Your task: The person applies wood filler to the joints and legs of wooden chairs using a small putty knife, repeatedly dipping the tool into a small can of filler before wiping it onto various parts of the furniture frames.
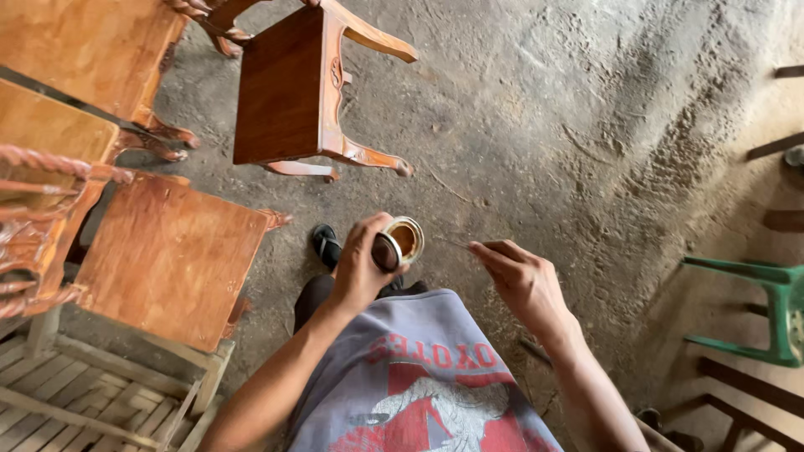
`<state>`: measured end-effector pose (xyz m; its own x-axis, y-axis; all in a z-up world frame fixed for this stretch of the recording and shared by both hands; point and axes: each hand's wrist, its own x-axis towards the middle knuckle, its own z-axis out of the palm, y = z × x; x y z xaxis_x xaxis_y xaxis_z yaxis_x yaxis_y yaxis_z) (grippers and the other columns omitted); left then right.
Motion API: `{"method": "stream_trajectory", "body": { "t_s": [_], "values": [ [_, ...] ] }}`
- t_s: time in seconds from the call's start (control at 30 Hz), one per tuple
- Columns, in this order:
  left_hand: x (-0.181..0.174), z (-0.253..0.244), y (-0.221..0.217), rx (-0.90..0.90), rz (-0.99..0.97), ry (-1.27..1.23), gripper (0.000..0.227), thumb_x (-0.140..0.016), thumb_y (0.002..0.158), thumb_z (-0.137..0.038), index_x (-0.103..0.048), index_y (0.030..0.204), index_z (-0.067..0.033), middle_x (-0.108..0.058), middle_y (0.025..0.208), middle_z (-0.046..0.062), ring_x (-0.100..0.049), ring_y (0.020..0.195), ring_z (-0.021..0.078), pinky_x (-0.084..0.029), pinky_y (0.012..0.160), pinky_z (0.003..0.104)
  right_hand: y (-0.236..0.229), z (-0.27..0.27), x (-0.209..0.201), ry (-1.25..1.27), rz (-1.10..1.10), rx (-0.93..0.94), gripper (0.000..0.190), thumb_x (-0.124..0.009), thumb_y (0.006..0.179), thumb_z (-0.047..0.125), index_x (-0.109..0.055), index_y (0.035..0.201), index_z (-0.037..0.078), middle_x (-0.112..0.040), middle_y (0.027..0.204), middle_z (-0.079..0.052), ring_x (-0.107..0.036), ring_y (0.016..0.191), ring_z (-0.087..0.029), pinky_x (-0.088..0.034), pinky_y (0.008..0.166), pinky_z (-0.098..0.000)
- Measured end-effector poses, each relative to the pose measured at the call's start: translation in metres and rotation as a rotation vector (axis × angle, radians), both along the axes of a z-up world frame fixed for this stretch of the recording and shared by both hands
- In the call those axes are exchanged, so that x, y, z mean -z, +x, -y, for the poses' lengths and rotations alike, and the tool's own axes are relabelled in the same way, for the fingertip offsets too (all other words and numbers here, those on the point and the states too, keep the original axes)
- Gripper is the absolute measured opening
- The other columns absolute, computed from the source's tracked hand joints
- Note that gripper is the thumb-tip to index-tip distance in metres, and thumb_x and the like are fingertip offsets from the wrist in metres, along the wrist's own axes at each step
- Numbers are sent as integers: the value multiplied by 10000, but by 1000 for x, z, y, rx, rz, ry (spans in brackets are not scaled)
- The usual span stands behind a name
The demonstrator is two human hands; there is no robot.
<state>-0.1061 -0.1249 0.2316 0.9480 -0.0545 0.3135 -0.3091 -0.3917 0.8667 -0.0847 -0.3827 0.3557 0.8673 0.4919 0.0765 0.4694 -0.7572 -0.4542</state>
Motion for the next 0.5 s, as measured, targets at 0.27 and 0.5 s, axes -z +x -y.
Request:
{"method": "stream_trajectory", "body": {
  "t_s": [0.27,0.5],
  "values": [
    [-17,28,-56,-87,-84,18,853,-951,632,-72,-514,1365,-44,-600,1349,172,-587,1275,369,-480,1085,434,-35,54,31,115,-363,82,252,-745,877,178,-778,1119,115,-737,881,-86,-725,707,-266,-568,614,-395],
    [-31,8,-82,-119,-134,78,869,-960,594,-81,-526,1346,-48,-613,1337,170,-589,1261,366,-483,1060,438,-49,55,-5,-21,-103,63,284,-714,901,174,-690,1177,110,-711,1014,-90,-717,768,-310,-574,626,-420]
  ]
}}
